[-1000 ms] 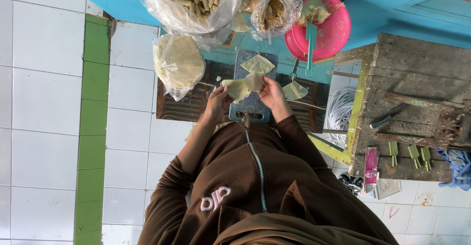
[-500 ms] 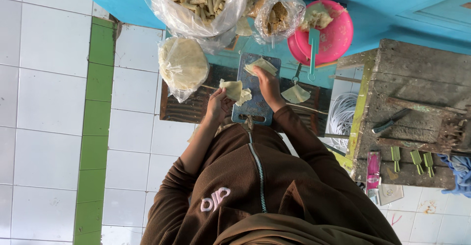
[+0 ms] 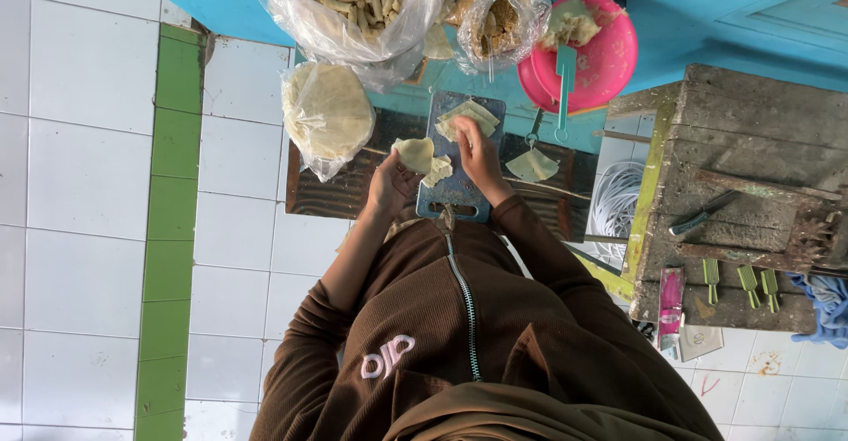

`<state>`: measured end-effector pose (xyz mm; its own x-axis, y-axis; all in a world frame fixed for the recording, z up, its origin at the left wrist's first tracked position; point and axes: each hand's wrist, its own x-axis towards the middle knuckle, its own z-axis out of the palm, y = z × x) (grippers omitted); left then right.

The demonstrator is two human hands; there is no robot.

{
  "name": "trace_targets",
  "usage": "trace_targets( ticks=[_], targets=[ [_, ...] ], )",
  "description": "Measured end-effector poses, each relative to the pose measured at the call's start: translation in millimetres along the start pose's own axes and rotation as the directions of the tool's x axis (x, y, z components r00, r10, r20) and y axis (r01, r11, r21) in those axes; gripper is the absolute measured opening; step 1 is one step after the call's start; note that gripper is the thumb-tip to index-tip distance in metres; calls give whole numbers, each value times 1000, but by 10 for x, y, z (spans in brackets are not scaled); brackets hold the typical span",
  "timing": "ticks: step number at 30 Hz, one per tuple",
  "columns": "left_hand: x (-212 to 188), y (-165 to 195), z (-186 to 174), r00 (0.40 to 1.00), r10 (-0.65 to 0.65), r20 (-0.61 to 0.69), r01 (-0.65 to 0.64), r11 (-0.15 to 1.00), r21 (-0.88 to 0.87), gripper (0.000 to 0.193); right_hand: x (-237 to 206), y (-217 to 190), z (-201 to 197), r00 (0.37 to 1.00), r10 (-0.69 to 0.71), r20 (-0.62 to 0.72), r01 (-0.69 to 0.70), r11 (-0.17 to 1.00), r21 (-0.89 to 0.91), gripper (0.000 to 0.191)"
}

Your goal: The person tears thin dough sheets into smaller pieces on a cutting board, folds the pieces, and stacks them. They use a plastic spatula to gather and move the folded pieces, then unwrap a round dough ball from plastic wrap at the end.

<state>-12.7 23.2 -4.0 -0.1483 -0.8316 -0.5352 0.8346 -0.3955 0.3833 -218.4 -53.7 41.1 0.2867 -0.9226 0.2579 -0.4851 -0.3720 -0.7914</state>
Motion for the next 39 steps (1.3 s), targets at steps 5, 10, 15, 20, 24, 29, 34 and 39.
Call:
trace_targets(
  ticks=[5,10,15,20,24,29,34,39],
  targets=[
    [-31,-8,41,997,2,76,-4,1000,30,79,13,-359,-1,992,-122,34,122,992,10,15],
    [-30,-89,81,986,41,161,-66,987,149,93,-22,-649,64,977,-163,140,162,987,17,27],
    [-64,-95,143,994,39,106,-63,969,237,96,-73,-556,78,985,-71,158,63,996,57,13],
    [-72,-118,127,993,111,48,-121,923,367,64,-147,-251,196,955,194,226,-264,903,339,9],
    [-61,-205,76,979,184,90,-205,890,406,38,-240,-42,208,900,324,291,-414,842,345,16],
    [22,-185,-17,992,128,-24,-122,979,162,34,-211,106,116,647,653,393,-552,46,833,16],
    [18,-172,-79,997,83,-4,-83,996,39,30,-222,227,-63,560,665,495,-450,-258,855,21],
    [27,-147,-77,995,62,-77,-58,997,51,32,-205,436,-196,631,741,231,-448,104,888,11]
  ],
)
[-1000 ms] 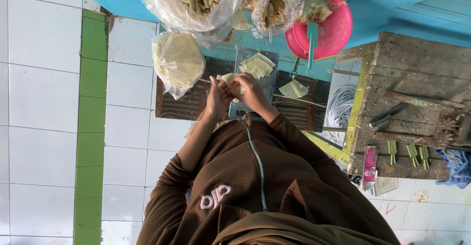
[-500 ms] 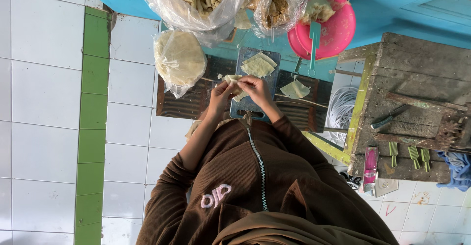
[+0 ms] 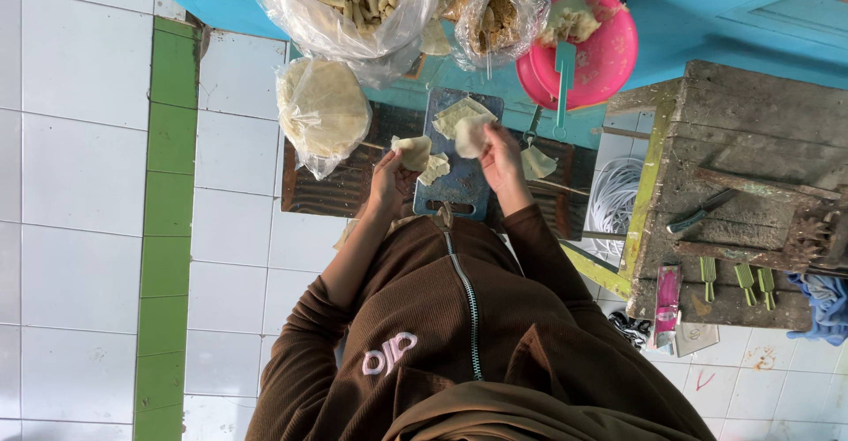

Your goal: The person tears thin dough sheets into smaller pieces on a cutting board, folds the pieces, and stacks them. They use a plastic spatula to gather and move the folded pieces, then unwrap a round dough ball from plastic wrap at the end.

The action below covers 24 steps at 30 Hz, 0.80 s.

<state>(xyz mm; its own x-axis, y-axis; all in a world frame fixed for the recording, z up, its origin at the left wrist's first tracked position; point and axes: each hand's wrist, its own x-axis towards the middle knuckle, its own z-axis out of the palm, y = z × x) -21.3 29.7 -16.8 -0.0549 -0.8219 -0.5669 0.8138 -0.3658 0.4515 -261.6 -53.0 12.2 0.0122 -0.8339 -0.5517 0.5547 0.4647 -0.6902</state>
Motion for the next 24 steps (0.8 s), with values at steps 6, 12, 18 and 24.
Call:
trace_targets(
  ticks=[6,12,18,24],
  targets=[
    [-17,48,-2,999,4,-38,-5,1000,-22,33,15,-21,153,720,-602,345,583,257,-770,25],
    [-51,79,27,997,-1,-72,2,1000,11,35,-251,108,374,565,-444,695,720,-147,-678,37],
    [-44,90,-54,999,30,-45,-30,1000,5,35,-286,212,341,587,-419,693,723,-114,-682,31],
    [-60,108,62,993,-39,-115,39,999,-6,33,-233,240,276,603,-420,678,749,5,-662,29]
  ],
)
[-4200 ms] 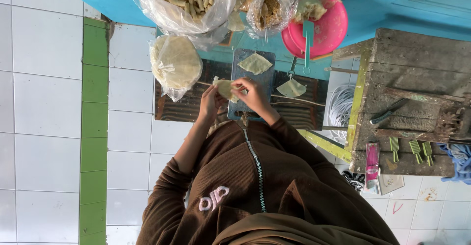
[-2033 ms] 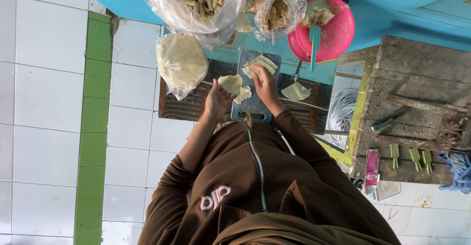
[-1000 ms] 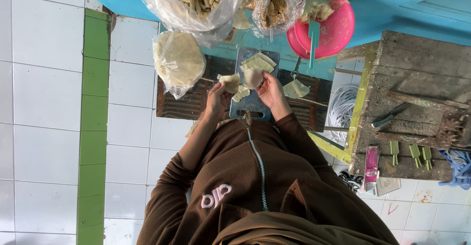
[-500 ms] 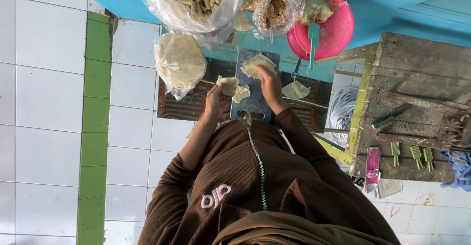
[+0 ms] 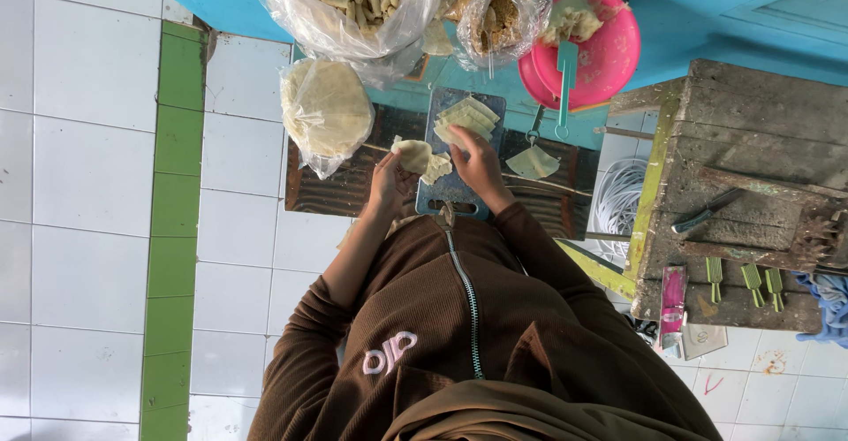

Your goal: The person tears thin dough sheets into smaller pieces on a cutting board, folds the pieces, and stacks them. They use a plastic spatula to gather and move the folded pieces, then unwrap a round dough ball from plastic wrap at the end.

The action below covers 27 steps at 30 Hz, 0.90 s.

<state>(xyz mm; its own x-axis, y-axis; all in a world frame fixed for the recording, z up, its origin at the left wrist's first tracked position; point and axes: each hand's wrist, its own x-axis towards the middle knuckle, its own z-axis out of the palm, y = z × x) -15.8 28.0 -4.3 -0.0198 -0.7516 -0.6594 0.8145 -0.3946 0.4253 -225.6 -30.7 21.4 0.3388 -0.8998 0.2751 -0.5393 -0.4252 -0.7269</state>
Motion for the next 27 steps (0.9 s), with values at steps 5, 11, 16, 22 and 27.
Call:
trace_targets(
  ticks=[5,11,16,22,27],
  targets=[
    [-40,0,184,981,-31,190,23,999,46,29,49,90,18,860,442,256,-485,551,679,34],
    [159,-81,380,968,86,238,-153,948,278,24,-14,149,-39,701,545,461,-663,260,701,22],
    [284,-90,533,919,314,237,-365,455,812,24,34,215,-128,860,494,132,-503,773,386,16],
    [303,-153,667,828,442,345,-327,-119,937,20,77,171,-149,934,356,-16,-352,928,120,12],
    [324,-182,618,779,436,450,-365,-269,892,17,75,179,-118,970,218,-105,-217,976,26,12]
  ],
)
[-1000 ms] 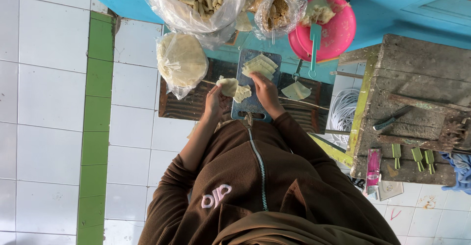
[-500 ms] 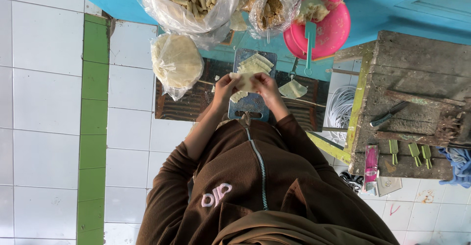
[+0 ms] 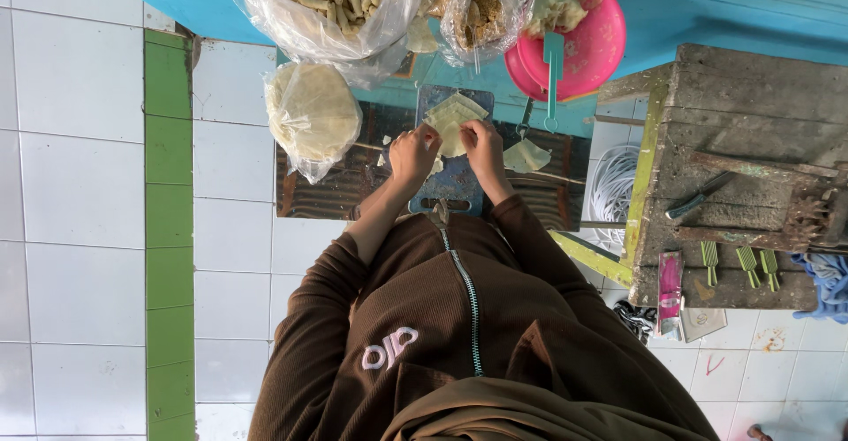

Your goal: The person tears thin dough sheets into smaller pieces on a cutting board, folds the pieces, and stacks them. They use a plastic spatula to gather and move the folded pieces, then unwrap a round dough ball from plastic wrap at the end.

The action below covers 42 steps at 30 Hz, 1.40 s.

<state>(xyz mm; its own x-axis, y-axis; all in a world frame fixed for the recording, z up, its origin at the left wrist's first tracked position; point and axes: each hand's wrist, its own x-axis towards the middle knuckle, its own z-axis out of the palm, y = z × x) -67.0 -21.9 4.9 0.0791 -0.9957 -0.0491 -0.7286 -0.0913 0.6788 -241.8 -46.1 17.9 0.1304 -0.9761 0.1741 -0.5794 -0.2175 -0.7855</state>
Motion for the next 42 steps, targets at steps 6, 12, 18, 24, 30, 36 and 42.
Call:
trace_targets(
  ticks=[6,12,18,24,30,36,42],
  targets=[
    [-56,-158,-126,996,-22,-82,22,1000,2,20,-35,44,35,1000,14,-19,-14,1000,9,12],
    [-306,-406,-324,998,-37,-59,44,991,125,34,-65,68,54,994,96,-54,-95,995,28,12],
    [-386,-555,-187,999,-38,30,33,987,159,21,-139,-68,12,993,46,-105,-67,975,-211,28],
    [-447,-568,-176,997,45,61,-49,997,54,32,-221,-139,88,975,-177,135,198,966,-167,23],
    [-469,-537,-196,993,76,88,-78,997,18,26,-400,-239,191,926,-180,331,217,973,-78,17],
    [-501,-593,-151,968,-6,249,127,872,-472,23,-435,-104,65,917,84,391,-236,902,360,12],
    [-517,-523,-207,870,-58,489,465,426,-776,36,-590,19,-36,781,315,540,-604,161,780,22]
  ],
)
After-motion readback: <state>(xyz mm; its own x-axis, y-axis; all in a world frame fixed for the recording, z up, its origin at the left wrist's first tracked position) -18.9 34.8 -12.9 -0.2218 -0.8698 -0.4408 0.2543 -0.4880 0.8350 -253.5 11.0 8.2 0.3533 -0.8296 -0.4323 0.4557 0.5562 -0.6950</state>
